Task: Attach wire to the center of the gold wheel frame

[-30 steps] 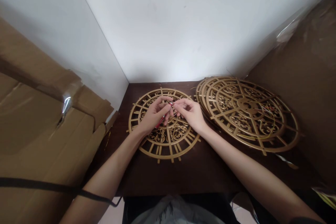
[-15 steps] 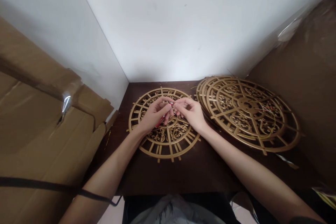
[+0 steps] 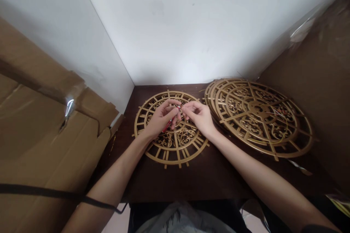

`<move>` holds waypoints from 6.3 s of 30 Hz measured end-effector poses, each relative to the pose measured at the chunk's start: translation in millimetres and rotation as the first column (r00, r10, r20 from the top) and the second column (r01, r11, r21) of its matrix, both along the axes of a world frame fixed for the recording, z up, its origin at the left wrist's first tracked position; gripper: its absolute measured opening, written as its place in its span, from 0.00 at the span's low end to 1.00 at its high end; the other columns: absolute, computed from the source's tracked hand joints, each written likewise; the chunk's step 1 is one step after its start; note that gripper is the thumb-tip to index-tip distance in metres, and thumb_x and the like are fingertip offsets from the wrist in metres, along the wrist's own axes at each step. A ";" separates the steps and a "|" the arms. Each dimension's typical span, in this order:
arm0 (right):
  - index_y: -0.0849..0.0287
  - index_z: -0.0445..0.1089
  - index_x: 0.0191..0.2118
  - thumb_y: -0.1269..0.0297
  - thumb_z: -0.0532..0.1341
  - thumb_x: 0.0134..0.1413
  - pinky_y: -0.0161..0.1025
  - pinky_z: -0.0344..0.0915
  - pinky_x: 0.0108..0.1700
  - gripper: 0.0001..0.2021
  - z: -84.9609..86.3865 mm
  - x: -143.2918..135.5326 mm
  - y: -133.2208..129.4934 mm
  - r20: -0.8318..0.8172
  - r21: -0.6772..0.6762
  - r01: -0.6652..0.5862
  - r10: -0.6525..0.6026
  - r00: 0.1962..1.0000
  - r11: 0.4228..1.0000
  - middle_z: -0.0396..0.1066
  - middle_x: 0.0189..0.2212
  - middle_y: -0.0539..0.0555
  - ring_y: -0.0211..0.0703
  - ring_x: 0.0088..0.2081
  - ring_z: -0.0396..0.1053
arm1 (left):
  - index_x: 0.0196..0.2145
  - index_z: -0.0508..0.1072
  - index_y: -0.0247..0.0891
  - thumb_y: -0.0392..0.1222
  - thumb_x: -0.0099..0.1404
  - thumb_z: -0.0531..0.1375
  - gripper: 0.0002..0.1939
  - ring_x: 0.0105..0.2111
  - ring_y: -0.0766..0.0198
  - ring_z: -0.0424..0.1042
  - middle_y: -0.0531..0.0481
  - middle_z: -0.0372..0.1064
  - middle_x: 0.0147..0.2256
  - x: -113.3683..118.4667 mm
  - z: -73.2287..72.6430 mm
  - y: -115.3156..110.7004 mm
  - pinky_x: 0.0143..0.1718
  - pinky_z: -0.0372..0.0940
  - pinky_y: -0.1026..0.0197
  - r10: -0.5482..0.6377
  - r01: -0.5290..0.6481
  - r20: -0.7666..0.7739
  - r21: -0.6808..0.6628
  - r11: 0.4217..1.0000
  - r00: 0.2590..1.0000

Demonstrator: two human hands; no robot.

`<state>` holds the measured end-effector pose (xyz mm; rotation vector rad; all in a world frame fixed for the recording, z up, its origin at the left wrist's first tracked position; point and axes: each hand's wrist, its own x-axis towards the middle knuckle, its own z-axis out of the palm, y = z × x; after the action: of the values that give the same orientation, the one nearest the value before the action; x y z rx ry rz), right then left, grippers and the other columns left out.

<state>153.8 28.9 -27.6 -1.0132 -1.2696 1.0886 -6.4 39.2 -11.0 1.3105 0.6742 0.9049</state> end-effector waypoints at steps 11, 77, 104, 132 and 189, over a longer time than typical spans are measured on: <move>0.61 0.70 0.28 0.55 0.66 0.45 0.33 0.64 0.24 0.13 1.9 -0.8 -0.5 0.006 0.000 0.010 -0.010 1.000 1.000 0.68 0.19 0.48 0.33 0.20 0.63 | 0.41 0.64 0.37 0.44 0.63 0.57 0.12 0.17 0.75 0.61 0.54 0.66 0.26 -0.3 0.7 0.2 0.17 0.59 0.71 0.004 -0.003 -0.016 0.005 1.000 1.000; 0.60 0.59 0.17 0.69 0.56 0.41 0.32 0.49 0.24 0.08 6.2 -10.1 -26.4 0.751 0.434 -0.371 -0.102 0.652 0.821 0.59 0.16 0.45 0.31 0.20 0.55 | 0.37 0.58 0.39 0.46 0.62 0.58 0.13 0.18 0.72 0.62 0.55 0.66 0.25 4.9 -6.9 -0.1 0.17 0.56 0.70 0.280 -0.278 0.055 -0.045 0.960 0.959; 0.56 0.53 0.25 0.64 0.57 0.39 0.39 0.54 0.35 0.09 17.3 -8.4 -24.4 0.669 0.513 -0.259 -0.191 0.719 0.819 0.59 0.23 0.48 0.40 0.29 0.56 | 0.36 0.57 0.38 0.47 0.57 0.62 0.17 0.18 0.72 0.63 0.56 0.66 0.24 5.3 -3.6 1.1 0.17 0.60 0.69 0.309 -0.292 0.088 -0.164 0.942 0.947; 0.58 0.44 0.15 0.70 0.54 0.46 0.36 0.50 0.29 0.17 8.9 -8.6 -24.7 0.703 0.509 -0.394 -0.106 0.703 0.765 0.51 0.14 0.45 0.34 0.21 0.50 | 0.35 0.57 0.39 0.48 0.56 0.62 0.18 0.15 0.73 0.62 0.56 0.67 0.24 6.2 -2.7 1.0 0.13 0.56 0.70 0.343 -0.328 0.085 -0.147 0.933 0.936; 0.60 0.53 0.12 0.69 0.55 0.49 0.35 0.43 0.22 0.18 4.3 -8.4 -27.4 0.726 0.535 -0.398 -0.165 0.668 0.745 0.50 0.13 0.44 0.31 0.18 0.46 | 0.32 0.59 0.37 0.44 0.57 0.61 0.13 0.19 0.73 0.64 0.57 0.63 0.22 -6.2 -4.7 7.4 0.19 0.58 0.71 0.460 -0.457 -0.077 0.053 0.888 0.885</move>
<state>145.4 1.6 -23.4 -0.8067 -2.2279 0.1709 -12.6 46.5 -15.7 1.2450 1.0718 1.2489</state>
